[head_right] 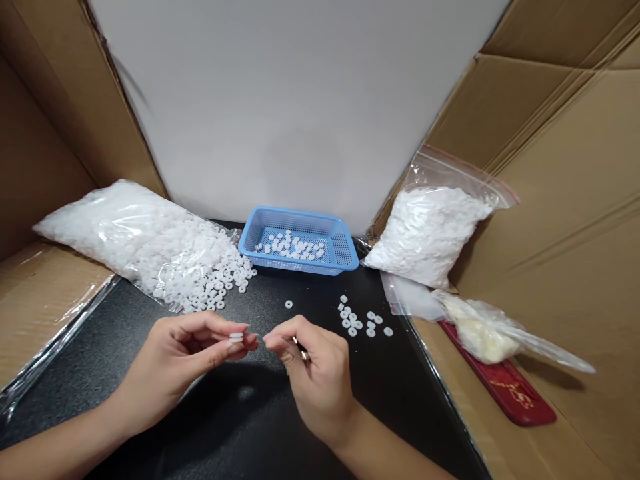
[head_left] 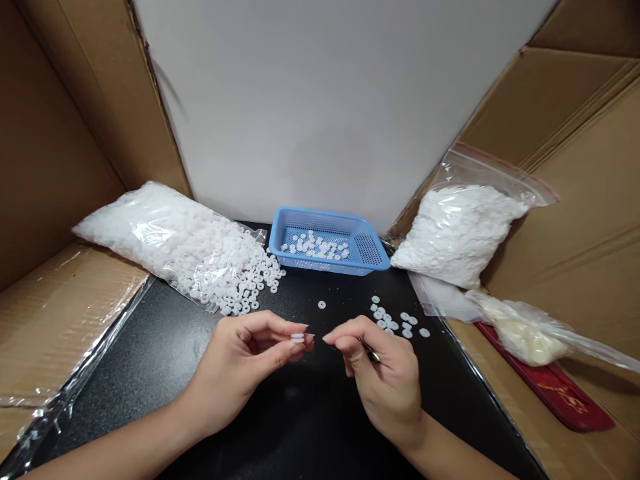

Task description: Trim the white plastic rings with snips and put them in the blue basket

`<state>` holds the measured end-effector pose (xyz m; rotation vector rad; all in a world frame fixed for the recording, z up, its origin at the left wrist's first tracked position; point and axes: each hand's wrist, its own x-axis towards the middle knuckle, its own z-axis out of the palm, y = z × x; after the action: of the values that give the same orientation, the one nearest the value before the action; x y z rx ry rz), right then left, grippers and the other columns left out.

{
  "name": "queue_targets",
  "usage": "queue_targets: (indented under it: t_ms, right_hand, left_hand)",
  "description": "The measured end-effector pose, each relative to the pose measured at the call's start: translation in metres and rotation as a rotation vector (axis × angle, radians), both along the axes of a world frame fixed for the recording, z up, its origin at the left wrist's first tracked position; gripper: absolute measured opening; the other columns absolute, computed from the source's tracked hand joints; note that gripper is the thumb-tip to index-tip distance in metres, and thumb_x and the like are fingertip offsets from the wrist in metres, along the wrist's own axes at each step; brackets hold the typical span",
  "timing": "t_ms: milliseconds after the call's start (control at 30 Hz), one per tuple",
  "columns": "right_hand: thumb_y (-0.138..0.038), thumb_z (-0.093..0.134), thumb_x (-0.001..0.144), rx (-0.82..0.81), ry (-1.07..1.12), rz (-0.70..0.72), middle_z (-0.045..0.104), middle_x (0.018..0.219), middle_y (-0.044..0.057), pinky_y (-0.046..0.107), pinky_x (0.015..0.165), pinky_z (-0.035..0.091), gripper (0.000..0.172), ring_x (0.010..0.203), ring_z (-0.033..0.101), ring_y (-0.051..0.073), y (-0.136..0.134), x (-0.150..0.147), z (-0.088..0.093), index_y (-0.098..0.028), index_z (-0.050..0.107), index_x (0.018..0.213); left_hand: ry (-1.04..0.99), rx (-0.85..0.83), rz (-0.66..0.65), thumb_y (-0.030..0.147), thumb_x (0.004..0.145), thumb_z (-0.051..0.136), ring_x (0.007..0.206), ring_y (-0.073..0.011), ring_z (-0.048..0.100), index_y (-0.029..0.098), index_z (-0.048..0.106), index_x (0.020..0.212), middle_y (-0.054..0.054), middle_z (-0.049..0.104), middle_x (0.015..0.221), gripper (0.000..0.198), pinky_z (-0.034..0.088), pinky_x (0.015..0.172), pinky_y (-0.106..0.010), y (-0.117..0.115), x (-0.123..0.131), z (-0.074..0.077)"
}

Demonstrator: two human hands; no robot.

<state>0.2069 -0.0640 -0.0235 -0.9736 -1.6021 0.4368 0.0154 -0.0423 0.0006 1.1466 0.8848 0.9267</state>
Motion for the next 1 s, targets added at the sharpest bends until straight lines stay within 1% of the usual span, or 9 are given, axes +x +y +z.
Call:
queue_targets:
  t_ms: [100,267,367,500,667,767,867,933,1000]
  right_hand:
    - [-0.029,0.065,0.096,-0.066,0.048,-0.064,0.062,0.069,-0.002,0.022,0.049,0.047,0.014,0.055,0.058,0.012,0.002,-0.002,-0.001,-0.02,0.067,0.084]
    - [-0.032,0.067,0.095,-0.199,0.136,0.029,0.059,0.066,-0.002,0.022,0.049,0.044,0.022,0.054,0.053,0.011,0.004,-0.007,-0.004,-0.02,0.065,0.076]
    - [-0.037,0.071,0.092,-0.205,0.17,0.086,0.062,0.076,0.001,0.024,0.052,0.046,0.019,0.063,0.057,0.013,0.004,-0.01,-0.005,-0.02,0.069,0.083]
    - [-0.042,0.08,0.084,-0.199,0.193,0.124,0.061,0.079,0.001,0.022,0.046,0.04,0.023,0.064,0.055,0.013,0.003,-0.013,-0.006,-0.021,0.072,0.086]
    - [-0.028,0.078,0.087,-0.15,0.157,0.127,0.062,0.083,0.001,0.022,0.047,0.044,0.005,0.066,0.058,0.013,0.0,-0.013,-0.005,-0.024,0.076,0.088]
    - [-0.024,0.074,0.09,-0.124,0.171,0.162,0.067,0.085,0.002,0.021,0.049,0.047,0.003,0.067,0.063,0.013,-0.005,-0.016,0.004,-0.024,0.075,0.086]
    - [-0.035,0.076,0.089,-0.198,0.327,0.359,0.073,0.08,0.002,0.022,0.053,0.055,0.014,0.069,0.07,0.014,-0.016,-0.019,0.016,-0.024,0.072,0.082]
    - [-0.046,0.072,0.091,-0.286,0.376,0.569,0.076,0.077,0.0,0.022,0.055,0.058,0.022,0.064,0.072,0.014,-0.028,-0.017,0.021,-0.025,0.071,0.082]
    - [-0.054,0.059,0.097,-0.374,0.35,0.718,0.077,0.078,0.0,0.022,0.054,0.058,0.032,0.061,0.072,0.014,-0.042,-0.011,0.025,-0.026,0.073,0.089]
  left_hand:
    - [-0.001,-0.011,-0.019,0.027,0.08,0.083,0.085,-0.0209,0.08,0.017,0.081,0.089,-0.008,0.085,0.088,0.014,0.064,0.078,-0.026,0.0,0.0,0.0]
    - [0.036,0.021,-0.035,0.029,0.082,0.081,0.084,-0.0201,0.079,0.017,0.078,0.09,-0.007,0.084,0.087,0.015,0.063,0.079,-0.027,0.001,0.001,-0.002]
    - [0.154,0.178,-0.021,0.027,0.085,0.077,0.076,-0.0161,0.077,0.018,0.075,0.087,-0.004,0.082,0.082,0.01,0.059,0.069,-0.02,0.001,-0.001,-0.002]
    - [0.352,0.454,-0.002,0.02,0.09,0.068,0.073,-0.0149,0.076,0.019,0.072,0.087,-0.002,0.08,0.08,0.004,0.056,0.065,-0.018,0.0,-0.003,-0.002]
    - [0.432,0.58,-0.018,0.016,0.09,0.065,0.069,-0.0135,0.075,0.02,0.068,0.086,0.0,0.079,0.077,0.007,0.056,0.063,-0.017,-0.004,-0.001,-0.005]
    - [0.49,0.628,-0.035,0.014,0.089,0.066,0.068,-0.0134,0.076,0.021,0.071,0.085,0.002,0.08,0.078,0.009,0.056,0.063,-0.016,-0.002,-0.005,0.005]
    - [0.546,0.69,0.118,0.024,0.087,0.07,0.073,-0.0174,0.077,0.023,0.076,0.085,0.0,0.082,0.082,0.006,0.059,0.068,-0.02,0.013,-0.024,0.03]
    - [0.592,0.647,0.259,0.036,0.093,0.06,0.064,-0.0183,0.074,0.023,0.075,0.08,-0.002,0.08,0.072,0.024,0.058,0.06,-0.023,0.025,-0.046,0.043]
    - [0.736,0.616,0.248,0.042,0.093,0.057,0.055,-0.018,0.068,0.022,0.075,0.077,-0.002,0.077,0.064,0.031,0.054,0.052,-0.024,0.034,-0.07,0.044]
